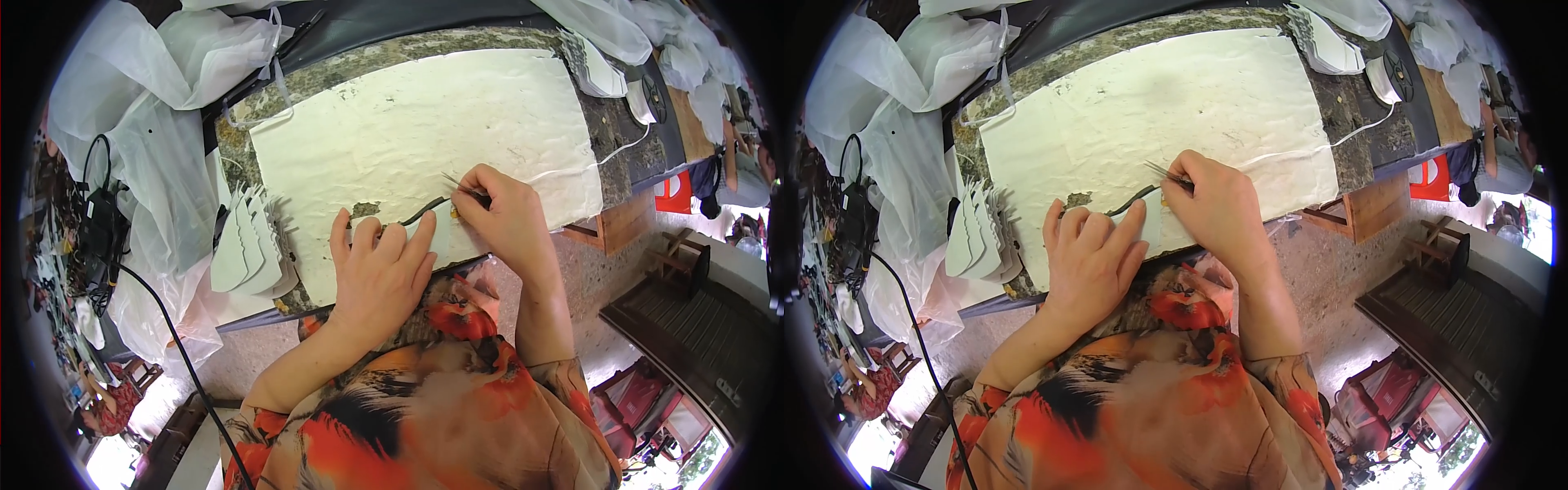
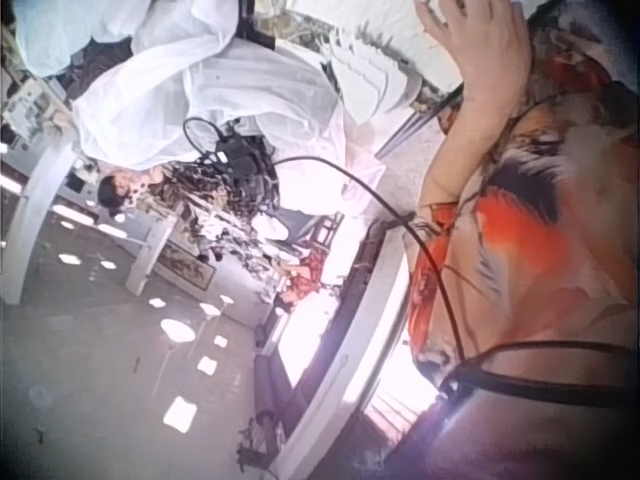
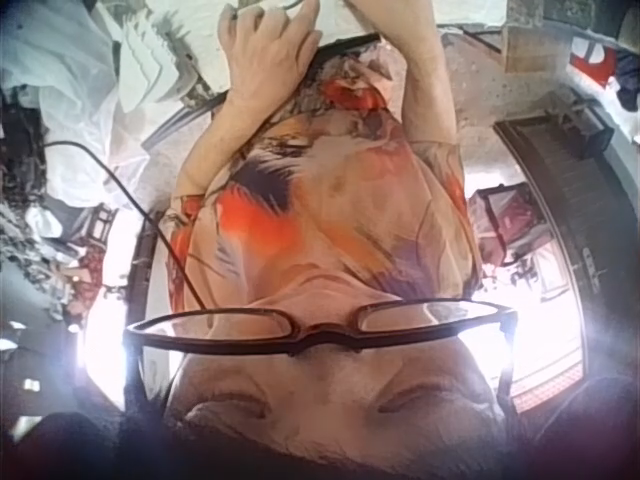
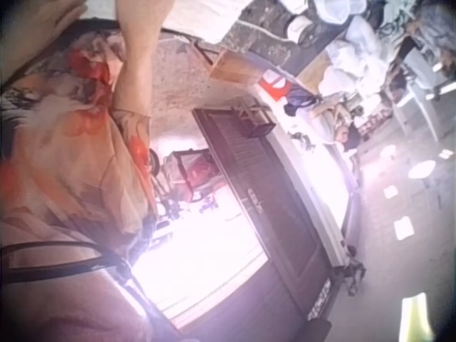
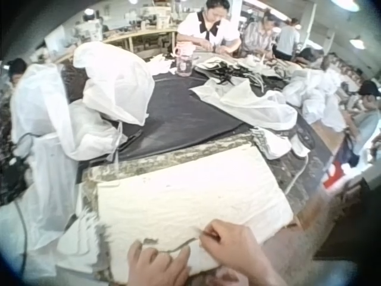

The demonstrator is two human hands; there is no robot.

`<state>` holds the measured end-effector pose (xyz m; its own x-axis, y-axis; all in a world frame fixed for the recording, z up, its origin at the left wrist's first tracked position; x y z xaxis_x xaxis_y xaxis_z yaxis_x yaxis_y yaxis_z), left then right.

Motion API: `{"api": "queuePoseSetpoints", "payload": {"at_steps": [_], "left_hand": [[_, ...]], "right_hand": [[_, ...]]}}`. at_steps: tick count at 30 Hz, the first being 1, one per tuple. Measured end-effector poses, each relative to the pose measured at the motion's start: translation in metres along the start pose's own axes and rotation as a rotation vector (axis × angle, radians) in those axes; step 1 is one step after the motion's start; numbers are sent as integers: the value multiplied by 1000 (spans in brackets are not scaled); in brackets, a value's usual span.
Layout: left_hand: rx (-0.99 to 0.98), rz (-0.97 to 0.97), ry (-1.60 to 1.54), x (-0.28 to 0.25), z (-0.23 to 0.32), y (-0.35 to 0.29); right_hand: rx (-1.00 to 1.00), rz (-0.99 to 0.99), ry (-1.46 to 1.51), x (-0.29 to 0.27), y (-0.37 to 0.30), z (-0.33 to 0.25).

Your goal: Applying decorative or structural strips to shoe upper components using a small tool.

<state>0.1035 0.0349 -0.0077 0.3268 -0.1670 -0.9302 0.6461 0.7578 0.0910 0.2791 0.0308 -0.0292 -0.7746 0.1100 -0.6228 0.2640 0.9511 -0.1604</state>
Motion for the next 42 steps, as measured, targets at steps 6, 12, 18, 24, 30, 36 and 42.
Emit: {"api": "queuePoseSetpoints", "payload": {"at_steps": [6, 12, 18, 24, 30, 36, 42], "left_hand": [[-11, -74, 0, -1, 2, 9], [-42, -83, -101, 7, -7, 6], [-52, -30, -174, 13, -13, -16], [49, -23, -235, 15, -13, -29], [70, 118, -317, 8, -14, -28], [-98, -85, -353, 1, -19, 4], [-360, -427, -900, 7, -39, 12]], "right_hand": [[5, 7, -8, 1, -1, 0], [-33, 64, -116, 3, -6, -4], [95, -119, 81, -5, -13, 3], [130, -318, 168, -3, -22, 5], [47, -347, 277, 9, -21, 5], [55, -399, 378, 15, -21, -4], [-239, -307, 450, -11, -16, -14]]}}
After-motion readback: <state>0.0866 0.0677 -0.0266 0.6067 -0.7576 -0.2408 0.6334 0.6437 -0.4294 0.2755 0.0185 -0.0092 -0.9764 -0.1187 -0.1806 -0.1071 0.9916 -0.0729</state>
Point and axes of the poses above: each hand's wrist, its own y-axis towards the middle knuckle, its own x-axis out of the palm, z = x × y, the point moved 7 cm from there along y, towards the middle knuckle, and after that the axes turned 6 degrees about -x, right-handed, at the moved point
